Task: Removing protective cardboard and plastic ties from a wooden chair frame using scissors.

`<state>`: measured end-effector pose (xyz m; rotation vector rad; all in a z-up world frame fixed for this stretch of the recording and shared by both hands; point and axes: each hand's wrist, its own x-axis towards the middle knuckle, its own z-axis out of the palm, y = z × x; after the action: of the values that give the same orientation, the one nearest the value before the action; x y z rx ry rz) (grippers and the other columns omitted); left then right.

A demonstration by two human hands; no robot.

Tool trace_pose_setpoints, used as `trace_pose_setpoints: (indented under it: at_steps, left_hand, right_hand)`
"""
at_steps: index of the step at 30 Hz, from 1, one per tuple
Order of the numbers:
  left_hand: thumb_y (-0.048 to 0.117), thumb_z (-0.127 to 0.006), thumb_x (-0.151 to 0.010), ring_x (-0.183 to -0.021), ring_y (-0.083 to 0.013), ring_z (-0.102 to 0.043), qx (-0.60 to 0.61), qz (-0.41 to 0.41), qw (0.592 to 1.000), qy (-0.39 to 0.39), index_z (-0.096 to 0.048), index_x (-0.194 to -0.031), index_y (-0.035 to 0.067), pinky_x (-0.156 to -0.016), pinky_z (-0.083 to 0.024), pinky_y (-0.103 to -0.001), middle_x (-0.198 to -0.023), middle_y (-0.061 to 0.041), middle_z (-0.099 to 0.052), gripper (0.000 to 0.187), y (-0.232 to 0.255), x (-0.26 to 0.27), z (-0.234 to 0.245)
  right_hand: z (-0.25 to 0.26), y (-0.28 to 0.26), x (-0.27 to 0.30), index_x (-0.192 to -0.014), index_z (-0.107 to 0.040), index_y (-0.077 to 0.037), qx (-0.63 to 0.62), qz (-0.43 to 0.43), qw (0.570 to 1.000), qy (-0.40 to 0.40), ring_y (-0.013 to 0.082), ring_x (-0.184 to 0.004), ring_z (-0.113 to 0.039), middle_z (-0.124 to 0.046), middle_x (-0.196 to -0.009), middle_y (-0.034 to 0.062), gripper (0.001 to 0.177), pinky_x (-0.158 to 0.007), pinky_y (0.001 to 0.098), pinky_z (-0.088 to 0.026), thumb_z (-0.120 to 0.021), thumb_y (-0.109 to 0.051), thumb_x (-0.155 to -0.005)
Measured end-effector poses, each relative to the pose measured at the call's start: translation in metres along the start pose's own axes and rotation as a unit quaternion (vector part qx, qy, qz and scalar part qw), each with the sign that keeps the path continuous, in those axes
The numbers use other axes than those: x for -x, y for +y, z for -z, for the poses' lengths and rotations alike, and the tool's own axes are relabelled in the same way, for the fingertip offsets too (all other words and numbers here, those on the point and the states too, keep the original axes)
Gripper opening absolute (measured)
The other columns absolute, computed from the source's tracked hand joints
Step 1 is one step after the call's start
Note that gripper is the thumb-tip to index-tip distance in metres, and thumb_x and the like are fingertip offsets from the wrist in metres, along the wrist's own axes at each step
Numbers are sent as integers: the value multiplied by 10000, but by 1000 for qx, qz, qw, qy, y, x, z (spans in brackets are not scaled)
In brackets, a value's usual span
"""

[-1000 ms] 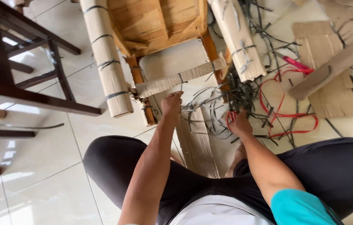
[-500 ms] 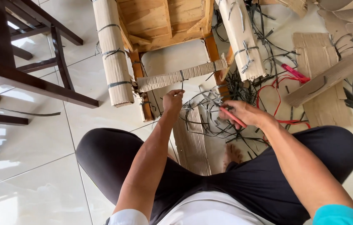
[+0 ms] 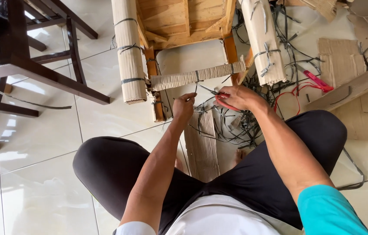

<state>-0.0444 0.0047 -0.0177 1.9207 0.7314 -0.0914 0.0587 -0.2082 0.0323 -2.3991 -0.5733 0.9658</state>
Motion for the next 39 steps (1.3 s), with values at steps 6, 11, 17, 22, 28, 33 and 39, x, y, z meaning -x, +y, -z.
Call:
trace_pose_setpoints:
  at_steps: [6,11,17,22,28,33,39]
  left_hand:
    - [269,-644,-933,-925,-343,-721,-26,-19,999,-20,-794,-1165,335,-850,-550,-429,-888,-100,-770,284,-10,0,-2]
    - [227,-599,-969,-1060,-407,-707,-103,-20,994,-42,-768,-1215,310,-914,-564,-495,-1057,-127,-781,309,26,28,10]
    - [249,-552,-967,-1137,-377,-689,-211,12,977,-39,-760,-1194,352,-996,-547,-512,-1123,-114,-765,325,-17,10,-2]
    - [171,-573,-984,-797,-232,-739,12,-5,1000,-5,-586,-1324,17,-748,-540,-356,-863,-122,-789,374,-7,17,14]
    - [168,-556,-988,-716,-127,-667,207,7,978,27,-637,-1080,10,-621,-471,-227,-827,-89,-770,200,5,41,32]
    - [241,-731,-940,-809,-128,-607,248,-15,966,74,-743,-1000,91,-695,-471,-289,-912,-51,-736,162,10,34,23]
    - [205,-710,-967,-767,-143,-608,262,-21,960,99,-752,-1029,24,-638,-525,-291,-909,-83,-695,196,30,35,18]
  right_hand:
    - [-10,6,-18,-1282,-727,-252,3,-15,1000,1,404,-891,-722,-741,-897,210,557,-834,463,-542,-641,-666,-920]
    - [10,-36,10,-1277,-733,-275,66,-35,997,23,402,-990,-719,-751,-988,204,434,-912,485,-550,-610,-543,-958]
    - [-13,-1,-9,-1183,-762,-245,80,-9,997,17,413,-1076,-706,-750,-1051,216,400,-887,494,-560,-645,-496,-894]
    - [-84,50,-30,-1312,-632,-88,169,-50,983,-52,414,-1211,-660,-721,-1217,235,502,-1011,564,-515,-549,-390,-920]
    - [-149,107,-73,-1491,-487,-174,280,-113,948,-101,373,-1243,-653,-742,-1251,138,684,-982,615,-507,-623,-452,-881]
    - [-62,-65,27,-1575,-373,-1,-178,1,983,-43,455,-1405,-470,-545,-1462,298,698,-1177,597,-334,-514,-400,-1021]
    - [-110,-100,9,-1408,-529,-50,-573,4,819,-3,266,-865,-675,-666,-990,120,500,-774,374,-546,-490,-424,-1079]
